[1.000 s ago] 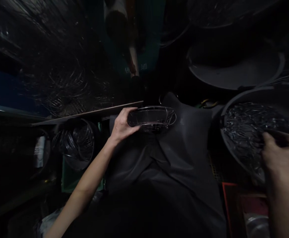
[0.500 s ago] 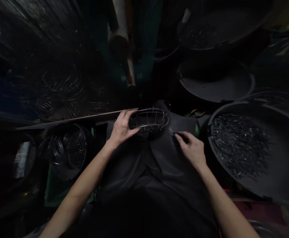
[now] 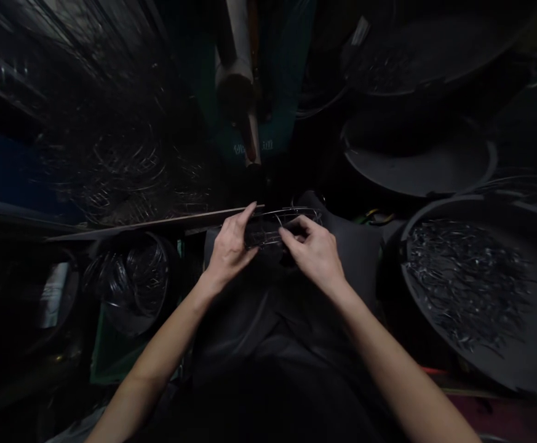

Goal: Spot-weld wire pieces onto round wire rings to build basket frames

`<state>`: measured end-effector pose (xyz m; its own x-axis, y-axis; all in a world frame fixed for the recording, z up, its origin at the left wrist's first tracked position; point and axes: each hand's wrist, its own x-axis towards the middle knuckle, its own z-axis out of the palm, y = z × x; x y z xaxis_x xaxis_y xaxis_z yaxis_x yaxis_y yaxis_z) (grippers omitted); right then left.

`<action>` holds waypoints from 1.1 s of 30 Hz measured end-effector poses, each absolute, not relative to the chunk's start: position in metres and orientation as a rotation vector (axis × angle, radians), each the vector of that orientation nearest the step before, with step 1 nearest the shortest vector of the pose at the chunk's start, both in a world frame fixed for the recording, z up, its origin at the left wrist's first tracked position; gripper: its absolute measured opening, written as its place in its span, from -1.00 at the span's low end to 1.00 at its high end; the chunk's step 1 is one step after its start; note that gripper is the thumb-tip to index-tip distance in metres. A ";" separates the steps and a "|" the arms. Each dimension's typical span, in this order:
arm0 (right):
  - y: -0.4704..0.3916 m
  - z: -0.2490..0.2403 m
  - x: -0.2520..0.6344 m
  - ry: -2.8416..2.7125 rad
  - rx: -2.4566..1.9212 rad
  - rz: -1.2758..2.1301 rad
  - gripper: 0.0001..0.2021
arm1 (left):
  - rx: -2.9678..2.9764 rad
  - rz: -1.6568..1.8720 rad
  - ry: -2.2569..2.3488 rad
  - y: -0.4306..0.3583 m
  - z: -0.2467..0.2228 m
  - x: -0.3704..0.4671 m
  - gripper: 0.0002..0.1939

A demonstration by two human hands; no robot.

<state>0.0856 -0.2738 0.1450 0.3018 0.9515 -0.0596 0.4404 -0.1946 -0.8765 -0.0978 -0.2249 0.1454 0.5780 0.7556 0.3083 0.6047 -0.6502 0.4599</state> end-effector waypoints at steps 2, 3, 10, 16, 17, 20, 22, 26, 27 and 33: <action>-0.272 0.149 0.076 -1.279 -1.762 0.705 -0.75 | 2.560 0.705 1.160 -0.223 0.148 -0.096 -0.28; -0.271 0.150 0.071 -1.295 -1.738 0.639 -0.76 | 2.578 0.710 1.185 -0.222 0.150 -0.095 -0.32; -0.262 0.136 0.058 -1.362 -1.616 0.275 -0.77 | 2.560 0.770 1.258 -0.213 0.153 -0.089 -0.41; -0.248 0.122 0.060 -1.364 -1.486 0.171 -0.86 | 2.595 0.845 1.286 -0.206 0.148 -0.084 -0.39; -0.246 0.120 0.060 -1.360 -1.471 0.163 -0.87 | 2.603 0.868 1.288 -0.204 0.147 -0.084 -0.41; -0.240 0.114 0.061 -1.346 -1.443 0.143 -0.88 | 2.625 0.925 1.287 -0.198 0.143 -0.082 -0.45; -0.237 0.111 0.062 -1.337 -1.442 0.145 -0.87 | 2.627 0.948 1.274 -0.195 0.141 -0.081 -0.46; -0.232 0.110 0.062 -1.323 -1.449 0.152 -0.85 | 2.629 0.977 1.249 -0.189 0.138 -0.081 -0.45; -0.231 0.110 0.062 -1.327 -1.440 0.137 -0.85 | 2.633 0.995 1.248 -0.188 0.138 -0.081 -0.45; -0.222 0.113 0.061 -1.347 -1.405 0.128 -0.84 | 2.645 1.019 1.265 -0.181 0.138 -0.081 -0.49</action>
